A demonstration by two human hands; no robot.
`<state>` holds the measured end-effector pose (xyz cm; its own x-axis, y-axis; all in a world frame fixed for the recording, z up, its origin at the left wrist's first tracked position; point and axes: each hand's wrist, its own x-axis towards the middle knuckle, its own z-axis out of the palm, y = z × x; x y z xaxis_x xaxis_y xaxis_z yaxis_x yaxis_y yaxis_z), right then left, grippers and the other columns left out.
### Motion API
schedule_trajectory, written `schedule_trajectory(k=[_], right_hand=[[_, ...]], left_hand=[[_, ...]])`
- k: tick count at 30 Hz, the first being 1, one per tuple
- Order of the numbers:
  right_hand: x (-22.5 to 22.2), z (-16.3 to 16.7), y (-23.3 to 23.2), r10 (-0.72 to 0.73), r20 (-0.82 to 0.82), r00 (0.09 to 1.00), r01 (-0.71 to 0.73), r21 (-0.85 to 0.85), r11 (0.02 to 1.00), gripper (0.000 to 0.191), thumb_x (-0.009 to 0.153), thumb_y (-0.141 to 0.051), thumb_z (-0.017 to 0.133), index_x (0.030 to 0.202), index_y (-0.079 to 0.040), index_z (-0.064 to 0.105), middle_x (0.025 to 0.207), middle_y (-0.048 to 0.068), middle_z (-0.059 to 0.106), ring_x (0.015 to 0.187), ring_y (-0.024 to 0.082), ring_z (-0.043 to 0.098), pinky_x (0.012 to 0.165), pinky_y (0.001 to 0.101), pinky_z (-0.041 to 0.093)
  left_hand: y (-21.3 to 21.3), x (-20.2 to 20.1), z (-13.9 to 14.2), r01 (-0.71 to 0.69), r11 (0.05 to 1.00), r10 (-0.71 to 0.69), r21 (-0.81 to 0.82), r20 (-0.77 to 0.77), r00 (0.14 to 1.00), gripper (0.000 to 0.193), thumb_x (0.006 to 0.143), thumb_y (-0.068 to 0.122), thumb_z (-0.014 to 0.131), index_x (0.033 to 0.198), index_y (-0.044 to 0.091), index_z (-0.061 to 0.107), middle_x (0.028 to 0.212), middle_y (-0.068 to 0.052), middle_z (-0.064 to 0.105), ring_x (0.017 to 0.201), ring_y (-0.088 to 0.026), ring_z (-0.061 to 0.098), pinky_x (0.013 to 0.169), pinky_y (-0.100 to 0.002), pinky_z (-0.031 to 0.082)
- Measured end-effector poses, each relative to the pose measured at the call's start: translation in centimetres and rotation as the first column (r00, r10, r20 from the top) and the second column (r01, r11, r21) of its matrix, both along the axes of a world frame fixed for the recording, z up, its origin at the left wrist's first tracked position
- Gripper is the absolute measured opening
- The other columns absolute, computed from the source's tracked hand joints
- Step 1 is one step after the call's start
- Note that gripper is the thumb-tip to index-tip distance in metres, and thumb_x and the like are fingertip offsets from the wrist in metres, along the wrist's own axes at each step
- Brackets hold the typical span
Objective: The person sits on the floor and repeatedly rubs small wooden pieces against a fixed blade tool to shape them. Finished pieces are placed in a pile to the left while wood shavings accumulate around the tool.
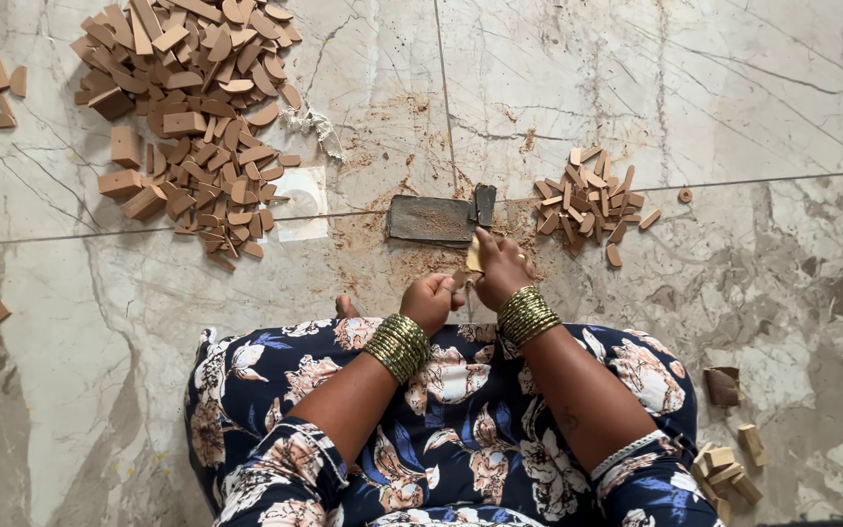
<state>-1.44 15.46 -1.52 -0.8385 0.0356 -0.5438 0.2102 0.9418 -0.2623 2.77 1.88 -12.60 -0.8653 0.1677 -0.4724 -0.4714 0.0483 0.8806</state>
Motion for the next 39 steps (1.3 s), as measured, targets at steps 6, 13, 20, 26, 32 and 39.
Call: schedule_trajectory(k=[6, 13, 20, 26, 32, 39], right_hand=[[2.5, -1.1, -1.8, 0.531, -0.200, 0.824, -0.538, 0.019, 0.842, 0.079, 0.091, 0.006, 0.053, 0.157, -0.031, 0.030, 0.131, 0.013, 0.049, 0.118, 0.027, 0.048, 0.099, 0.0401, 0.045], [0.0, -0.9, 0.4, 0.219, 0.092, 0.971, -0.224, 0.054, 0.973, 0.086, 0.083, 0.007, 0.060, 0.153, -0.034, 0.033, 0.141, 0.012, 0.044, 0.123, 0.027, 0.047, 0.108, 0.0422, 0.039], [0.8, -1.9, 0.0, 0.230, -0.237, 0.944, -0.261, -0.107, 0.960, 0.088, 0.081, 0.009, 0.058, 0.157, -0.026, 0.031, 0.140, 0.014, 0.047, 0.126, 0.029, 0.046, 0.107, 0.0410, 0.040], [2.4, -3.5, -0.9, 0.557, -0.222, 0.800, -0.566, 0.028, 0.824, 0.100, 0.071, 0.014, 0.059, 0.157, -0.027, 0.027, 0.137, 0.012, 0.047, 0.130, 0.029, 0.042, 0.114, 0.0443, 0.029], [0.0, -4.2, 1.2, 0.205, 0.057, 0.977, -0.205, -0.014, 0.979, 0.088, 0.081, 0.002, 0.058, 0.157, -0.029, 0.024, 0.142, 0.016, 0.043, 0.129, 0.033, 0.046, 0.113, 0.0463, 0.035], [1.8, -4.3, 0.6, 0.208, -0.495, 0.844, -0.333, -0.180, 0.926, 0.085, 0.077, 0.005, 0.060, 0.154, -0.023, 0.037, 0.132, 0.018, 0.050, 0.121, 0.035, 0.052, 0.103, 0.0469, 0.044]], left_hand=[[-1.0, -0.3, 0.7, 0.102, 0.954, -0.102, -0.283, 0.015, 0.995, 0.024, 0.091, 0.007, 0.051, 0.108, 0.001, 0.068, 0.084, -0.012, 0.072, 0.066, -0.019, 0.066, 0.063, -0.035, 0.057], [0.0, 0.5, 3.0, 0.139, 0.918, -0.221, -0.372, -0.188, 0.957, 0.023, 0.096, 0.017, 0.055, 0.107, 0.004, 0.069, 0.080, -0.014, 0.072, 0.065, -0.020, 0.065, 0.062, -0.037, 0.055], [-1.1, -0.8, 2.1, 0.031, 0.934, -0.008, -0.357, 0.065, 0.998, 0.020, 0.090, 0.019, 0.066, 0.104, 0.006, 0.068, 0.088, -0.007, 0.072, 0.071, -0.012, 0.068, 0.066, -0.029, 0.057], [-0.7, -0.5, 0.0, 0.082, 0.947, -0.080, -0.311, 0.021, 0.997, 0.011, 0.089, 0.008, 0.062, 0.095, 0.004, 0.069, 0.077, -0.010, 0.070, 0.062, -0.018, 0.061, 0.055, -0.034, 0.050], [-0.9, -0.8, 2.4, -0.143, 0.987, 0.150, 0.076, -0.100, 0.984, 0.012, 0.082, 0.010, 0.068, 0.093, 0.006, 0.072, 0.076, 0.002, 0.069, 0.065, -0.006, 0.062, 0.061, -0.023, 0.052], [-0.9, -0.9, 1.2, -0.167, 0.986, 0.166, 0.017, 0.049, 0.985, 0.024, 0.097, 0.024, 0.047, 0.103, 0.004, 0.060, 0.076, -0.001, 0.059, 0.062, -0.011, 0.059, 0.058, -0.027, 0.054]])
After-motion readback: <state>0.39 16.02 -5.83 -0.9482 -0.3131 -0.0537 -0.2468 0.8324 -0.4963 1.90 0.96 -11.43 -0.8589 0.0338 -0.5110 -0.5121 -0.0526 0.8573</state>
